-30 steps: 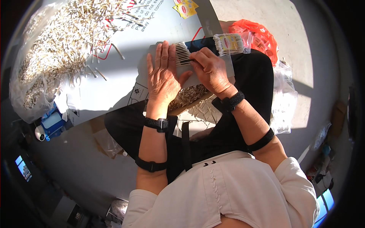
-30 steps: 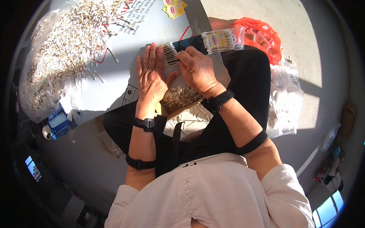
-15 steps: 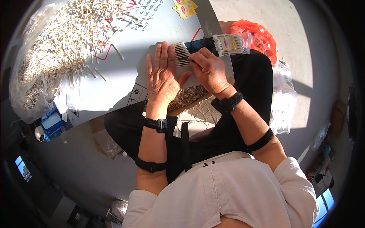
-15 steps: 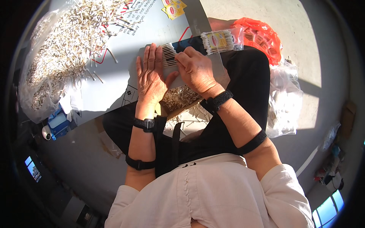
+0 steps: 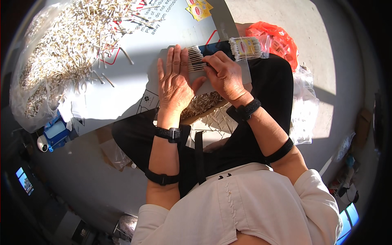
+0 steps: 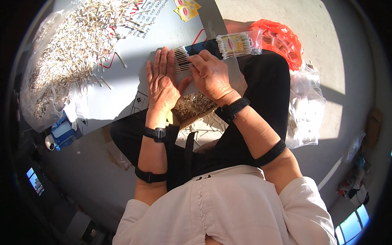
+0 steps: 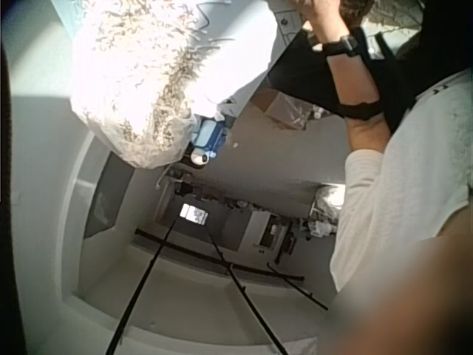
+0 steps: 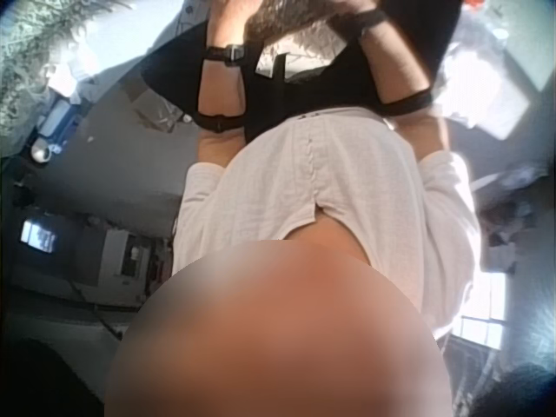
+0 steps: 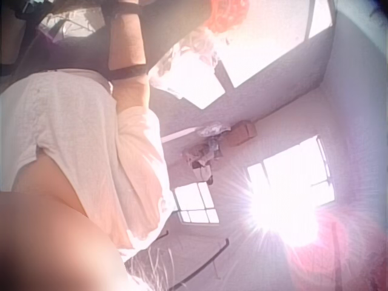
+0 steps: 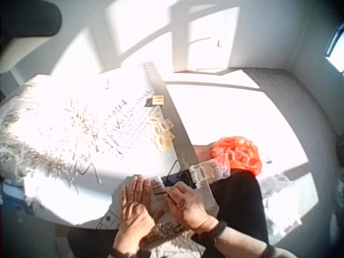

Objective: Packaging small wooden sticks into plastic sleeves and adding labels.

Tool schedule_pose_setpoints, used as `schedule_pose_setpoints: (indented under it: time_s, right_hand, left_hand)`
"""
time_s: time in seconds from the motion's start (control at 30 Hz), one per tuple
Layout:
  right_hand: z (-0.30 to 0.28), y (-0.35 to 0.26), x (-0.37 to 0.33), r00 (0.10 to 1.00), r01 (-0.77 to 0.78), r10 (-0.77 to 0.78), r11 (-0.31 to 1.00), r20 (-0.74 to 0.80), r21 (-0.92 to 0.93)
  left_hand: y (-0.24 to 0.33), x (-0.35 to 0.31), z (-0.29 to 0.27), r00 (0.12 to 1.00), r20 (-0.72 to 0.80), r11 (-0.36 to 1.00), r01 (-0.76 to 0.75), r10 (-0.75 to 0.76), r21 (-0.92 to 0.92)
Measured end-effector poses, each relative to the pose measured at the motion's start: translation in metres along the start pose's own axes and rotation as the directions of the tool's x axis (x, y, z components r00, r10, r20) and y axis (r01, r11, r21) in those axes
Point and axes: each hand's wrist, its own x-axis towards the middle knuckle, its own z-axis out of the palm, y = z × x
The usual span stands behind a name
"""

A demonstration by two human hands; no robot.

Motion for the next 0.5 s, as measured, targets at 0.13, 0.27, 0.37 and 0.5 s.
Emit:
schedule_pose_setpoints:
  time_s: [0.13, 0.27, 0.37, 0.5]
  right_hand:
    - [-0.001, 0.0001, 0.0, 1.0, 0.013, -0.013, 1.0, 0.009, -0.008]
    - [-0.0003, 0.0007, 0.0003, 1.0, 0.025, -0.025, 1.0, 0.005, 0.006]
    - [-0.0017, -0.0002, 0.0007, 1.0, 0.024, -0.024, 1.0, 0.015, 0.004]
    - [-0.0026, -0.0037, 0.0045, 1.0, -0.03, 0.03, 0.999, 0.01, 0.027]
  left_hand:
    - [-0.0004, 0.0003, 0.0008, 1.0, 0.0, 1.0, -0.011, 0.011, 0.016]
    - [-0.0008, -0.0007, 0.0004, 1.0, -0.006, 1.0, -0.011, 0.011, 0.017]
    - [-0.0004, -0.0005, 0.0008, 1.0, -0.012, 1.0, -0.012, 0.012, 0.013]
    - [-0.0003, -0.0005, 0.0001, 1.0, -0.013, 1.0, -0.01, 0.01, 0.017]
